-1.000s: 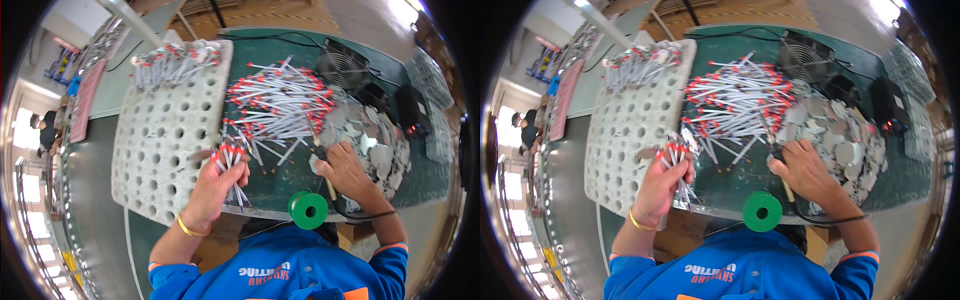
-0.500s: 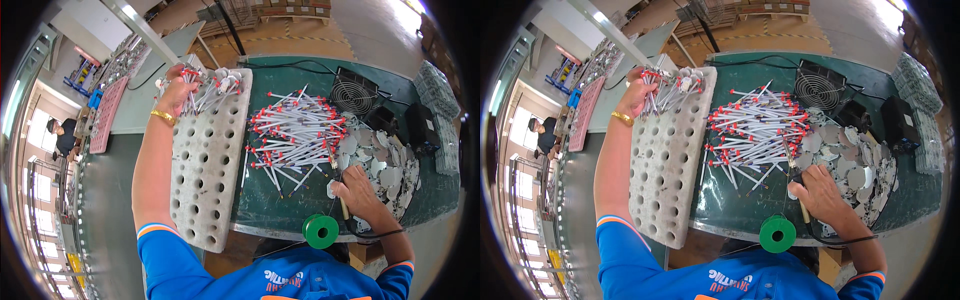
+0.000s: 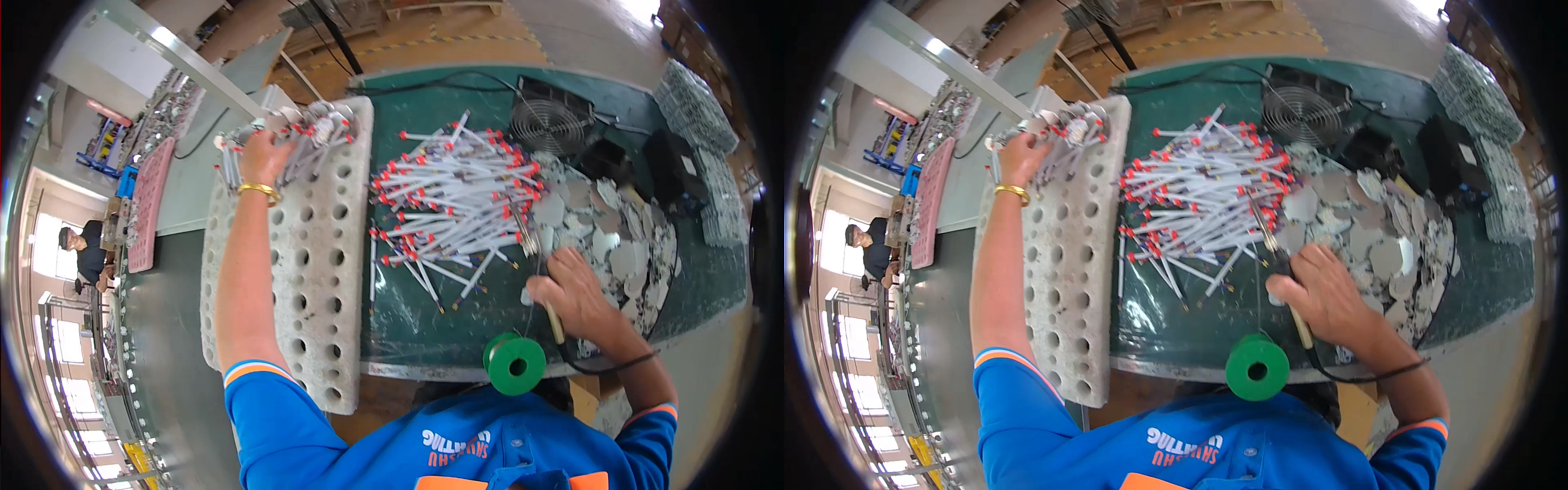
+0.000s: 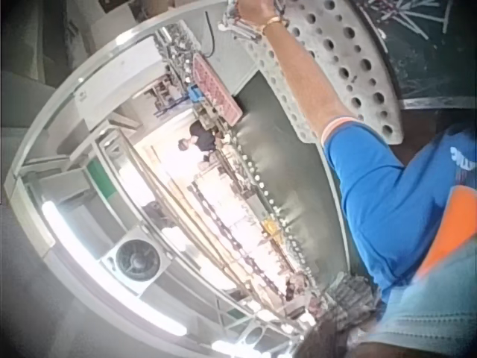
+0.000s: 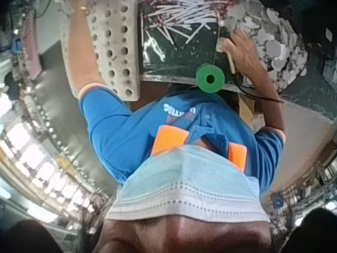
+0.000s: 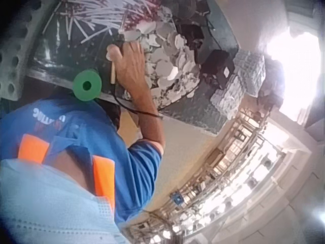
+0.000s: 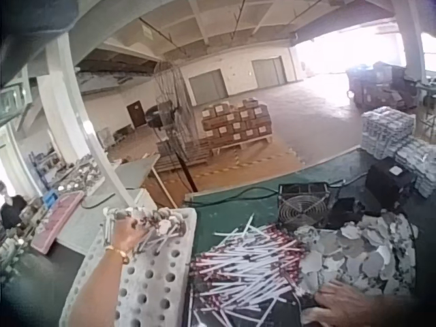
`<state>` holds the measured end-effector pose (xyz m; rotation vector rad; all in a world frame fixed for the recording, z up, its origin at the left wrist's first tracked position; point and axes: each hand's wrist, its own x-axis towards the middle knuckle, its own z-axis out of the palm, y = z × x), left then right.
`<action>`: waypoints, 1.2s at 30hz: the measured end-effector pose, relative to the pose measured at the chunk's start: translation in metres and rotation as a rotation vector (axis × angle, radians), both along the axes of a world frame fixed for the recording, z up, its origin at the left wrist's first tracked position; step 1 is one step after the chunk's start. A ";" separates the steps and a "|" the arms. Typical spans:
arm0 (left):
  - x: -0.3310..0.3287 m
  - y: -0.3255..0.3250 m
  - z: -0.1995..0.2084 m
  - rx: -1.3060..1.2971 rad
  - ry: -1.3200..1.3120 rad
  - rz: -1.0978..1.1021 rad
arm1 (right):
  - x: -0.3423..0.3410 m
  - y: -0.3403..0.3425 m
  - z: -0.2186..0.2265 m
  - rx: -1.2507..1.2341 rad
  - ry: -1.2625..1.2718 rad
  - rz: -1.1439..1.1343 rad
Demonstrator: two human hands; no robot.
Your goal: The person solders wires onto small LED circuit boards with a soldering iron and solder wire.
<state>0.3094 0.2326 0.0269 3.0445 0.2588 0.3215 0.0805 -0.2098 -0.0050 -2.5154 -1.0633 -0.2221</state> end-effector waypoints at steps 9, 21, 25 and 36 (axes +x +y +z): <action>-0.119 -0.108 0.009 -0.552 -0.163 -0.479 | -0.002 -0.004 -0.008 0.180 -0.015 0.008; -0.165 -0.259 -0.051 -0.352 -0.107 -0.941 | -0.026 -0.005 -0.006 0.562 -0.232 -0.271; -0.166 -0.268 -0.055 -0.266 -0.091 -0.878 | -0.030 -0.008 -0.008 0.619 -0.213 -0.327; -0.206 -0.253 -0.027 -0.884 -0.169 -0.668 | -0.027 0.001 -0.003 0.827 -0.048 -0.418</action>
